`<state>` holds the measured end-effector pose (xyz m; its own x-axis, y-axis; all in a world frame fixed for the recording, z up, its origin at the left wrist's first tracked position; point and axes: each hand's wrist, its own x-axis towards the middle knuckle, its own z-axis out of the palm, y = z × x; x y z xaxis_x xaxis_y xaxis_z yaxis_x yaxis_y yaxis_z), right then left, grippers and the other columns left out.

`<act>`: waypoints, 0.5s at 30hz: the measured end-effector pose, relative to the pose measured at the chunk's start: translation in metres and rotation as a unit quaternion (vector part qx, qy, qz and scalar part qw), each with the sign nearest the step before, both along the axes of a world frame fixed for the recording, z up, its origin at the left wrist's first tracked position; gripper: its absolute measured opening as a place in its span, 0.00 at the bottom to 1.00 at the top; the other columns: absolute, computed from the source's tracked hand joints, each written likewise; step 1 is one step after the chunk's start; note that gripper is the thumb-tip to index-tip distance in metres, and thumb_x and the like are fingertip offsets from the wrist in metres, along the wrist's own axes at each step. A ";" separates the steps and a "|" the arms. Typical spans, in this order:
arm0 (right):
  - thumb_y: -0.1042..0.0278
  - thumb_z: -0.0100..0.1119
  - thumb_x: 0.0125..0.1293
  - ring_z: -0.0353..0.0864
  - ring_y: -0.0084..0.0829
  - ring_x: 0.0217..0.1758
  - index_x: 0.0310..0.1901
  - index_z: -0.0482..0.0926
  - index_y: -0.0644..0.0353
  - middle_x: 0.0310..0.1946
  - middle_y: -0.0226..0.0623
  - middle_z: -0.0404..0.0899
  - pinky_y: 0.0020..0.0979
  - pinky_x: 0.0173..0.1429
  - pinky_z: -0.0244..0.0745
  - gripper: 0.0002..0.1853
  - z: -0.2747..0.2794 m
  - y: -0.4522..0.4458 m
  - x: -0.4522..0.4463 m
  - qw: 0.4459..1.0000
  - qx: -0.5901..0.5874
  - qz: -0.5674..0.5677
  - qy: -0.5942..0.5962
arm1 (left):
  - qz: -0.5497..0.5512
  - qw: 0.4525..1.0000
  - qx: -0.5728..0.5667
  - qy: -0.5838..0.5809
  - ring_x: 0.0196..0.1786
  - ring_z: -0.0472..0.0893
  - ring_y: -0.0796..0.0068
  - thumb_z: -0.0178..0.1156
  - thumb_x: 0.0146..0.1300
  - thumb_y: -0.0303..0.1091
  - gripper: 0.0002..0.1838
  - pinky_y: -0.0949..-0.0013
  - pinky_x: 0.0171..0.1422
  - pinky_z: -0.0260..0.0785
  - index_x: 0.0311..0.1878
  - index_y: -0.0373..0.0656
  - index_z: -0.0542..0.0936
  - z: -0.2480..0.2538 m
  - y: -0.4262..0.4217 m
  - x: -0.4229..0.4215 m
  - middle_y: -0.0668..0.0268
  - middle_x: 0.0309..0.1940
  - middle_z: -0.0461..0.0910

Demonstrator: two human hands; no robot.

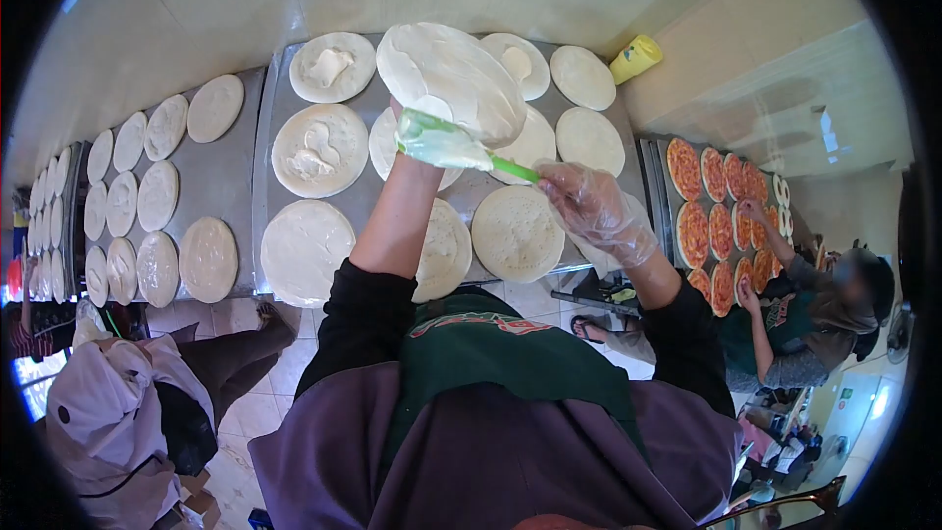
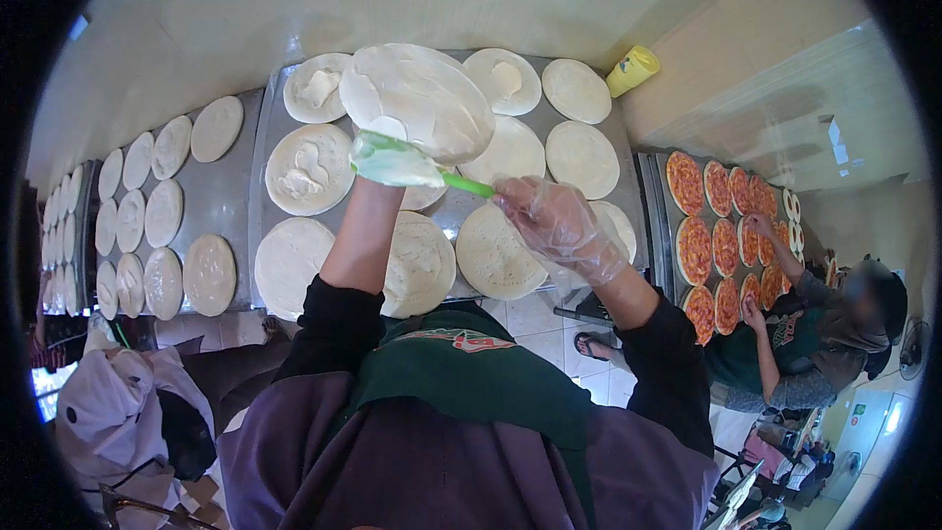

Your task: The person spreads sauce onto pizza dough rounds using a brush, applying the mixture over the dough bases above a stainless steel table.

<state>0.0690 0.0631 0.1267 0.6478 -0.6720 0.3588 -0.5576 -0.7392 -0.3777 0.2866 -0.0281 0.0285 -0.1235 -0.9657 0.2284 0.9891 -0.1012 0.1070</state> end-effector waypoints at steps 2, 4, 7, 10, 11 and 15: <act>0.71 0.58 0.62 0.78 0.45 0.26 0.42 0.74 0.58 0.25 0.43 0.76 0.39 0.29 0.72 0.07 -0.001 -0.001 0.000 1.000 -0.003 0.010 0.004 | -0.003 1.000 -0.003 0.006 0.62 0.70 0.56 0.42 0.65 0.57 0.31 0.49 0.65 0.64 0.65 0.49 0.64 0.001 0.001 0.002 0.58 0.61 0.68; 0.70 0.58 0.62 0.78 0.45 0.26 0.41 0.74 0.58 0.26 0.43 0.77 0.39 0.28 0.72 0.07 0.001 -0.002 0.002 1.000 0.003 0.015 -0.025 | -0.011 1.000 -0.005 0.011 0.61 0.70 0.56 0.43 0.65 0.57 0.31 0.49 0.64 0.65 0.65 0.48 0.64 0.004 0.005 0.001 0.58 0.61 0.69; 0.70 0.58 0.62 0.78 0.44 0.27 0.41 0.74 0.58 0.26 0.43 0.77 0.39 0.28 0.73 0.07 0.007 -0.009 0.009 0.999 0.017 -0.022 -0.040 | -0.024 0.999 -0.011 0.020 0.60 0.72 0.55 0.43 0.64 0.55 0.30 0.49 0.63 0.66 0.64 0.48 0.65 0.012 0.011 -0.003 0.58 0.60 0.70; 0.71 0.58 0.62 0.78 0.44 0.27 0.41 0.75 0.58 0.25 0.43 0.77 0.39 0.29 0.73 0.06 0.003 -0.008 0.012 0.999 0.009 -0.026 -0.016 | 0.065 0.987 0.063 -0.132 0.64 0.68 0.57 0.43 0.66 0.59 0.32 0.50 0.67 0.62 0.67 0.49 0.62 0.027 0.016 -0.008 0.59 0.63 0.66; 0.71 0.58 0.62 0.78 0.44 0.27 0.41 0.75 0.58 0.25 0.43 0.77 0.39 0.29 0.73 0.06 0.003 -0.006 0.011 0.999 0.010 -0.026 -0.017 | 0.066 0.987 0.064 -0.132 0.64 0.68 0.57 0.43 0.66 0.59 0.32 0.50 0.67 0.62 0.67 0.49 0.62 0.025 0.014 -0.006 0.59 0.63 0.66; 0.71 0.58 0.62 0.79 0.45 0.28 0.40 0.76 0.58 0.27 0.44 0.78 0.38 0.30 0.73 0.06 -0.002 0.001 0.005 0.998 0.055 -0.004 0.005 | 0.074 0.992 0.057 -0.085 0.63 0.69 0.57 0.43 0.65 0.59 0.32 0.50 0.65 0.64 0.66 0.49 0.63 -0.013 -0.011 0.008 0.60 0.62 0.68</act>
<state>0.0743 0.0645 0.1251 0.6452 -0.7121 0.2768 -0.5673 -0.6892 -0.4508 0.2951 -0.0395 0.0157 -0.0051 -0.9945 0.1042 0.9624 0.0234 0.2705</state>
